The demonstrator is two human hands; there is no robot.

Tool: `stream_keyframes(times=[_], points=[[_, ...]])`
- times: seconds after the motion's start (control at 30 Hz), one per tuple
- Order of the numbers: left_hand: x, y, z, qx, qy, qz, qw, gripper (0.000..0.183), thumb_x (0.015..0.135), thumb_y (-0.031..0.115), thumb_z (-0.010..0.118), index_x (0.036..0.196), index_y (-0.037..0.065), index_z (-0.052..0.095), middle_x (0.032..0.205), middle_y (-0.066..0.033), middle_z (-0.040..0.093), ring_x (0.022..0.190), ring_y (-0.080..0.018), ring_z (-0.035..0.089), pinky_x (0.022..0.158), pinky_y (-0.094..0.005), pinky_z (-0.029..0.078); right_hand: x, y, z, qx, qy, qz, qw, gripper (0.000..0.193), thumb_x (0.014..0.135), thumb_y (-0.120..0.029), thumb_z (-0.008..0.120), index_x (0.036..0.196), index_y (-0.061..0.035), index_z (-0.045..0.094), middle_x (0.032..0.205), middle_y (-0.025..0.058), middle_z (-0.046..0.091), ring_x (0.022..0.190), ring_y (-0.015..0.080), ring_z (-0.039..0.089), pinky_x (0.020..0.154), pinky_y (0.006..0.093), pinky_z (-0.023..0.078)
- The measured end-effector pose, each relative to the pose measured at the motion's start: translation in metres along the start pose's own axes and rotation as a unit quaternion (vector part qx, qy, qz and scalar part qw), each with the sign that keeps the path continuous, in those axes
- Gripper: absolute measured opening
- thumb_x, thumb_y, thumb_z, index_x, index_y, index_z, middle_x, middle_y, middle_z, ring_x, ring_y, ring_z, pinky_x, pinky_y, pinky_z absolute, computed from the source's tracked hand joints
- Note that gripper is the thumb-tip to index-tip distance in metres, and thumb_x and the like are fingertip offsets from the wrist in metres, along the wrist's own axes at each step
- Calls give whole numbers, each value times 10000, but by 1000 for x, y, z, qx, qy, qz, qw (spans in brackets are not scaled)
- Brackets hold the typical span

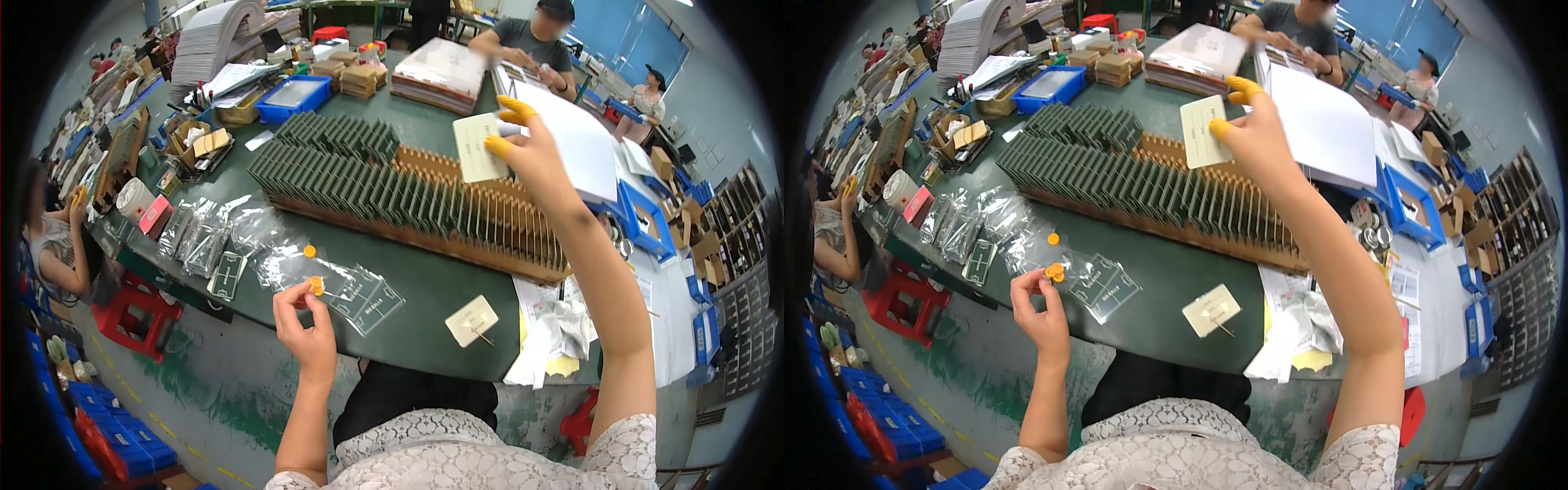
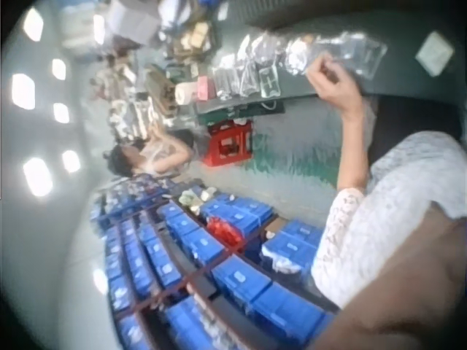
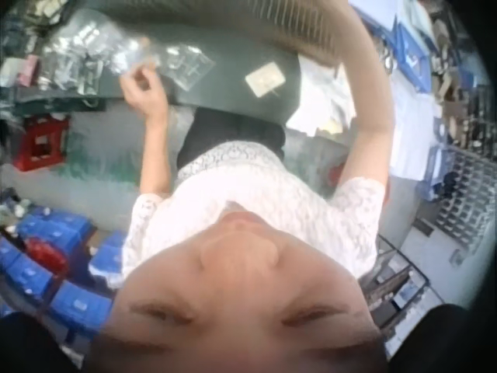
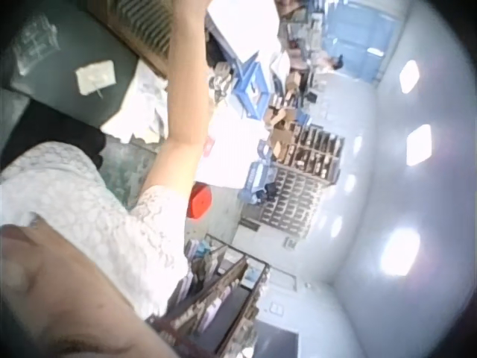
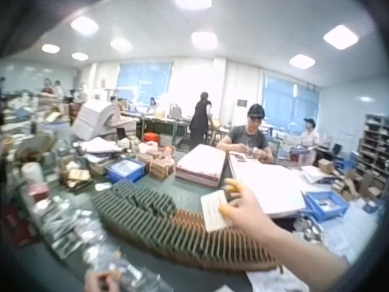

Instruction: The person wipes the surface of small rectangular cards with a white cloth and then uses a wooden stick to clean the edges and corners. The person handles the cards one at a time, flipping them over to clean both sides, and places them back on the table.

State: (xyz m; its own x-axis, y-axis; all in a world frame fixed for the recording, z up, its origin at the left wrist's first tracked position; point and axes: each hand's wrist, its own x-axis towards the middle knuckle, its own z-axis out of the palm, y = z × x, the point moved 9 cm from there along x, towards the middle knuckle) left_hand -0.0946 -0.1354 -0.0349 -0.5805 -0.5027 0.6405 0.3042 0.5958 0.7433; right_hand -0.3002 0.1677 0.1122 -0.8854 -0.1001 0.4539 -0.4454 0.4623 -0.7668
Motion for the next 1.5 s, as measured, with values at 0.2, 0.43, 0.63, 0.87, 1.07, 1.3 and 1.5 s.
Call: stream_keyframes(times=[0.2, 0.43, 0.63, 0.87, 1.07, 1.3, 1.5], points=[[4, -39, 7, -20, 6, -72, 997, 115, 848, -43, 544, 952, -11, 583, 871, -91, 568, 702, -171, 505, 634, -298, 420, 69, 35, 80, -252, -25, 49, 966, 651, 716, -57, 664, 1304, 79, 421, 1258, 328, 432, 1159, 450, 489, 995, 385, 436], [6, -48, 2, -37, -1, -98, 995, 99, 859, -44, 553, 947, -9, 581, 872, -68, 582, 687, -136, 497, 647, -279, 429, 85, 54, 127, -306, -55, 139, 940, 549, 743, -22, 618, 1231, 115, 407, 1323, 368, 326, 1041, 513, 565, 889, 459, 507], [8, -49, 3, -63, -4, -97, 993, 119, 844, -58, 551, 943, -2, 583, 862, -82, 569, 688, -161, 491, 621, -285, 415, 92, 71, 133, -326, -52, 184, 926, 518, 748, -18, 604, 1208, 102, 398, 1313, 371, 318, 1013, 529, 574, 868, 456, 520], [8, -50, 5, -75, -12, -104, 992, 114, 849, -47, 553, 951, -11, 585, 858, -65, 568, 691, -135, 487, 648, -273, 423, 90, 76, 143, -337, -69, 211, 915, 507, 749, -23, 604, 1197, 98, 401, 1316, 373, 301, 1027, 526, 569, 884, 465, 510], [8, -52, 3, -73, -14, -102, 992, 114, 850, -46, 554, 954, -12, 587, 865, -68, 570, 694, -136, 490, 649, -272, 423, 86, 63, 157, -370, -82, 188, 906, 480, 751, 1, 607, 1182, 89, 415, 1297, 327, 318, 1049, 512, 566, 900, 485, 495], [8, -51, 3, -71, -11, -107, 992, 108, 865, -38, 547, 967, -17, 580, 896, -81, 587, 714, -144, 513, 669, -283, 438, 89, 57, 168, -361, -100, 193, 907, 575, 772, -132, 689, 1220, 88, 403, 1302, 322, 323, 1072, 487, 567, 923, 463, 491], [7, -50, 8, -60, -25, -116, 991, 101, 895, -17, 535, 988, -20, 574, 903, -74, 588, 761, -134, 541, 698, -286, 454, 125, 0, 128, -338, -1, -23, 941, 747, 734, -455, 757, 1187, 99, 542, 1223, 317, 535, 1190, 389, 518, 976, 414, 442]])
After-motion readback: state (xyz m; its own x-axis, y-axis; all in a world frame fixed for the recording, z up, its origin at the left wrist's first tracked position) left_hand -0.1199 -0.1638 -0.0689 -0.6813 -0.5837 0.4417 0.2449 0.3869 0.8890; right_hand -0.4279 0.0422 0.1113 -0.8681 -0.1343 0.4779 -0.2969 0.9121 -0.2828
